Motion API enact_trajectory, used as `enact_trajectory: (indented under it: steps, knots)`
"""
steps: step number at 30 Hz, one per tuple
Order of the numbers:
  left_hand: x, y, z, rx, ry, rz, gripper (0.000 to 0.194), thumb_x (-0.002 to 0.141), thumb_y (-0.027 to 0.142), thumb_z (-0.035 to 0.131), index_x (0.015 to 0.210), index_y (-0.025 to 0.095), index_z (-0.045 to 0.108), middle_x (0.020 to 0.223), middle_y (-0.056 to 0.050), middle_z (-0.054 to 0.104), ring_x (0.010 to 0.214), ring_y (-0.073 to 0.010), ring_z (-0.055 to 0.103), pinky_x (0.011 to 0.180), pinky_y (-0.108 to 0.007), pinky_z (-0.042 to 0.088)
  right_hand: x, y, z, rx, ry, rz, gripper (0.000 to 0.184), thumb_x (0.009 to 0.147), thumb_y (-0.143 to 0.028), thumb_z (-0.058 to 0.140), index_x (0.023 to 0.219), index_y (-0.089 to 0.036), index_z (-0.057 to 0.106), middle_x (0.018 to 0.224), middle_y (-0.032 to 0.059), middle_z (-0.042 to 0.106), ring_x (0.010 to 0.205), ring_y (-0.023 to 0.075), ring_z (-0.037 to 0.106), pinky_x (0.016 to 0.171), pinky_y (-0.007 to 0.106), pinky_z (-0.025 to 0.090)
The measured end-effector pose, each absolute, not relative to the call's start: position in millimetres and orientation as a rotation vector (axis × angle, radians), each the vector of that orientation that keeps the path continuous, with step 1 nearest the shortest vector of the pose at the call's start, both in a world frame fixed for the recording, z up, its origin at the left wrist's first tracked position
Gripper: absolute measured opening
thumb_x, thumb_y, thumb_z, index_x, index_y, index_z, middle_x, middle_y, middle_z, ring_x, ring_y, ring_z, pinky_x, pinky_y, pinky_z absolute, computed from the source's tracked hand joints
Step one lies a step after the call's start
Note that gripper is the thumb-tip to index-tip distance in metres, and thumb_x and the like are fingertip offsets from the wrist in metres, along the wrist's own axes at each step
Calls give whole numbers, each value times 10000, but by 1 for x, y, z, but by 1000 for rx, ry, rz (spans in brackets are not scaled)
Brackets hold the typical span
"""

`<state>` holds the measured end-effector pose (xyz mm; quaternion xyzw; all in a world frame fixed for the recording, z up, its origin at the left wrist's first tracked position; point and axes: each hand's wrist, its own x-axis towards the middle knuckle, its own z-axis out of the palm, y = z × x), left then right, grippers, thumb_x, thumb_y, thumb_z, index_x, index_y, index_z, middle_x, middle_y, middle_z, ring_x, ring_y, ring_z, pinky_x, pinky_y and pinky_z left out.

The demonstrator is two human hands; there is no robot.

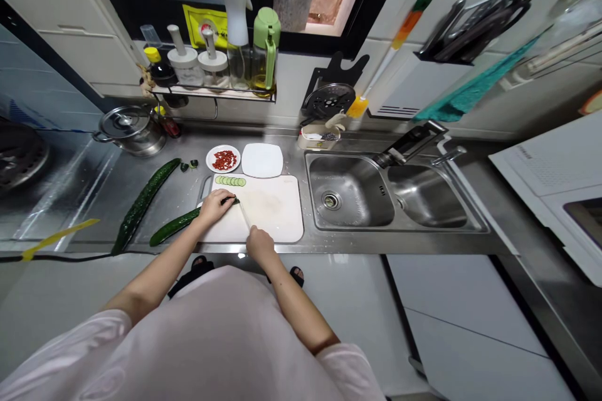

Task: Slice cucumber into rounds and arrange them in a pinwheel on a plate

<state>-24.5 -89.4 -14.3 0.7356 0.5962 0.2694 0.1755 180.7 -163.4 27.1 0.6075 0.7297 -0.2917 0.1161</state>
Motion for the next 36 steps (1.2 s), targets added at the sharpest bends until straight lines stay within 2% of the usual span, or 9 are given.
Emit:
enact_trajectory:
  steps: [4,9,16,20,25,31,34,36]
  knots:
    - [-27,-92,-9,2053,1698,792,244,905,340,499,1024,241,687,1039,-42,675,1014,-200,584,914,-339,463,192,-163,31,1797,2154,-757,253,948,-205,350,1065,-157,569,978,140,680,901,236,647,711,302,419]
    - [-33,-94,-2,1940,1805,909,258,909,335,492,1040,217,680,1081,-56,670,1042,-208,586,939,-339,456,209,-156,38,1953,2152,-486,304,975,-221,329,1188,-204,546,949,114,667,873,213,628,743,304,378]
    - [-32,-91,11,1750,1759,1056,295,907,367,493,1070,192,667,1079,-64,665,913,-170,621,829,-289,498,223,-141,47,2078,2254,-243,411,908,-238,486,1317,-211,497,1063,130,608,998,249,507,849,340,293]
    - [-22,-91,26,1836,1651,981,329,884,411,533,1103,207,669,1104,-66,650,990,-194,598,891,-326,481,224,-140,47,2099,2311,-201,477,886,-234,509,1360,-204,462,1062,127,585,989,258,461,853,351,266]
    - [-7,-89,43,2072,1544,730,366,852,450,578,1134,239,674,1170,-59,626,1125,-236,532,996,-384,409,225,-141,47,2074,2381,-161,493,879,-233,514,1368,-202,462,1048,123,572,971,256,437,868,363,244]
    - [4,-83,42,2131,1465,623,214,823,364,612,963,238,714,1062,-49,666,1049,-233,559,954,-373,422,228,-143,43,2068,2363,-165,483,877,-230,512,1358,-200,473,1057,124,578,975,256,434,865,365,240]
    - [4,-76,30,2018,1509,681,158,818,309,598,890,220,707,935,-40,687,930,-205,598,864,-332,454,232,-146,38,2086,2336,-177,467,876,-233,516,1341,-204,486,1049,119,586,971,256,443,854,365,244]
    - [2,-68,21,1871,1586,724,173,816,300,587,911,207,698,867,-33,693,820,-180,614,769,-298,470,235,-149,35,2096,2307,-199,463,880,-241,515,1340,-207,483,1051,119,590,976,257,449,850,364,245]
